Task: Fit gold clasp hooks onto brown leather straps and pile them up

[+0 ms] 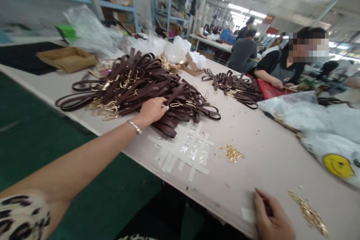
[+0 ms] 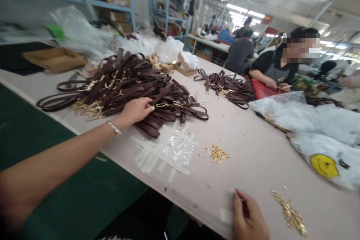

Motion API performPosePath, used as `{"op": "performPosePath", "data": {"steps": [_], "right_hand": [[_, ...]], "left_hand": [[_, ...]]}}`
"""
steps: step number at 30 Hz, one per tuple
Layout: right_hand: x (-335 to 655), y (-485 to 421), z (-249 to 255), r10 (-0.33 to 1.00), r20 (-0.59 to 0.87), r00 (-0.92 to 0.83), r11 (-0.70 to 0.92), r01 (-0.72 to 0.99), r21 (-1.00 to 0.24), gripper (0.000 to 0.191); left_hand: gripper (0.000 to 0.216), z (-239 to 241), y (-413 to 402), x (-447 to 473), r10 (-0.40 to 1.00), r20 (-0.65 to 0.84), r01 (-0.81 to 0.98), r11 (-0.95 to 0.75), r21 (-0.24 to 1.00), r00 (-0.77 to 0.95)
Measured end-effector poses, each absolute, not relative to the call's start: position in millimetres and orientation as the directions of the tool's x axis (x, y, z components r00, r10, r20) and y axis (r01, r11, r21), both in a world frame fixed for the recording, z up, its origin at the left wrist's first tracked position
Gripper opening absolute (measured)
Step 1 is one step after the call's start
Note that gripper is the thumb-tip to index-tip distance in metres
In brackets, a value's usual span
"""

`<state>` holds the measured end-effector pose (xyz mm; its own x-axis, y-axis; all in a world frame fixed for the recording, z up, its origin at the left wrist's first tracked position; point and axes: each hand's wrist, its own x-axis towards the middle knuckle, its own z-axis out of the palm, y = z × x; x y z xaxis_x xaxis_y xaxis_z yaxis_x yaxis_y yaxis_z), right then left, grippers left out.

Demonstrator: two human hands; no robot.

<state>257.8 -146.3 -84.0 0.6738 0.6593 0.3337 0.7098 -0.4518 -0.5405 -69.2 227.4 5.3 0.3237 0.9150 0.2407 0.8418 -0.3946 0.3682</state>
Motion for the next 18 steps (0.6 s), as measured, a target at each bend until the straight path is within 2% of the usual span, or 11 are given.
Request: {"op": "performPosePath", "data": {"steps": [4,8,9,10,12,14,16,18], "right_hand": [[246.0,-120.6,-73.9,0.819,0.471,0.327,-0.157,0.918,-0.365,0.031],[227.7,-78.5,-61.7,0.880,0.457,0.126,-0.021,0.973,-0.229,0.025],[223.6,-68.3,-58.8,0.879,0.468,0.087,0.017,0.977,-0.212,0.024],[220.2,-58.3,-56.3,0.874,0.483,0.056,0.046,0.980,-0.196,0.024],[216.1,-38.5,-53.0,0.863,0.505,0.020,0.065,0.986,-0.151,0.026],[215.7,-19.8,-52.4,0.868,0.496,0.018,0.023,0.997,-0.077,0.030],[217.9,-4.3,-54.3,0.889,0.458,0.014,-0.020,1.000,0.010,0.034],[221.2,5.4,-57.2,0.907,0.422,-0.009,-0.018,0.998,0.060,0.032]], "left_hand": [[0.032,2.1,229.2,-67.7,0.925,0.219,0.831,-0.376,0.410,0.311],[0.034,10.3,218.4,-75.3,0.921,0.237,0.804,-0.387,0.452,0.310],[0.033,13.6,215.2,-76.4,0.921,0.236,0.788,-0.387,0.478,0.310],[0.031,16.8,211.4,-76.7,0.932,0.211,0.747,-0.362,0.557,0.293],[0.026,22.2,200.2,-75.4,0.962,0.102,0.583,-0.236,0.777,0.255],[0.022,24.0,181.6,-72.6,0.962,-0.049,0.351,-0.051,0.935,0.268],[0.019,20.7,155.3,-69.3,0.923,-0.170,0.172,0.116,0.978,0.344],[0.022,11.9,125.0,-65.8,0.858,-0.271,0.025,0.290,0.957,0.436]]}}
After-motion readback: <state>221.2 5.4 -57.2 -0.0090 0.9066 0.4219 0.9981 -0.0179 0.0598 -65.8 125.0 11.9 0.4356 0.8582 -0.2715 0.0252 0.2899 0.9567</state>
